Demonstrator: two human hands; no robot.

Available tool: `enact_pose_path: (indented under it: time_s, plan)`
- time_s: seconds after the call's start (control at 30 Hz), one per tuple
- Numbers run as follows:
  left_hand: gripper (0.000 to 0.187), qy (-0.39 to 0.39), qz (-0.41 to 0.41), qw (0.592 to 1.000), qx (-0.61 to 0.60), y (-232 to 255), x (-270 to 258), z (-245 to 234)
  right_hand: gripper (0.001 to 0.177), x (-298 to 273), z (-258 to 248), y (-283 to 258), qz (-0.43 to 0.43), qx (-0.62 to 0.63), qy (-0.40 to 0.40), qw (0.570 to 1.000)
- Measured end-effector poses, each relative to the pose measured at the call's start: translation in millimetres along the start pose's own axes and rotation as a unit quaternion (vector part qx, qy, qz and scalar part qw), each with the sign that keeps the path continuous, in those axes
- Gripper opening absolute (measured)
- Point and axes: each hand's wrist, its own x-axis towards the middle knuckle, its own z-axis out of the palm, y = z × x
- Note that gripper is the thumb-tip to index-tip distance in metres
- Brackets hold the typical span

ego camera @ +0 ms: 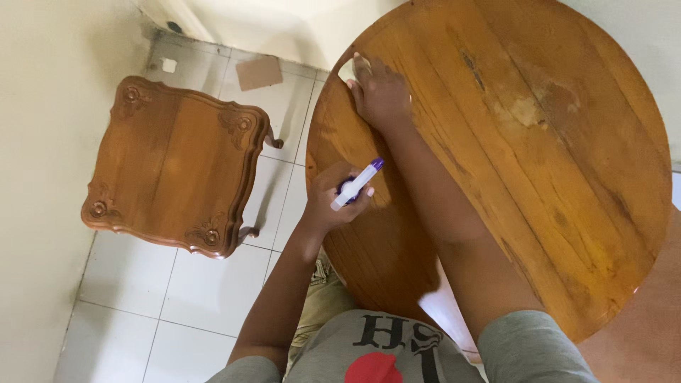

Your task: The person sprays a cleaning solution onto a round wooden table and wipes it with a cloth. They then move to a wooden chair and repeat the process, spraying and wiping the backrest and seat.

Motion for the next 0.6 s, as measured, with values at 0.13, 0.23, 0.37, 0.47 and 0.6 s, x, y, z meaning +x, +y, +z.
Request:
enact_pose_path:
  time_s: [0.13,0.23,0.37,0.47,0.6]
  plan:
    - [0.015,-0.013,-0.015,0.999,-0.026,-1,-2,0,0.050,-16,-18,-12,0.040,0.040,-0.039,0.998]
    - [0.016,-0.003,-0.006,1.000,-0.029,-4,-1,2,0.051,-32,-24,-20,0.032,0.045,-0.010,0.998]
    - [0.017,0.017,-0.033,0.999,-0.010,-5,-4,6,0.054,-50,-27,-25,0.042,0.006,-0.034,0.999]
    - [0.016,0.023,-0.055,0.998,-0.006,-3,-6,8,0.055,-71,-33,-29,0.044,-0.006,-0.043,0.998]
    - [0.015,0.027,-0.056,0.998,0.001,-2,-9,8,0.060,-93,-41,-34,0.053,0.017,-0.047,0.997]
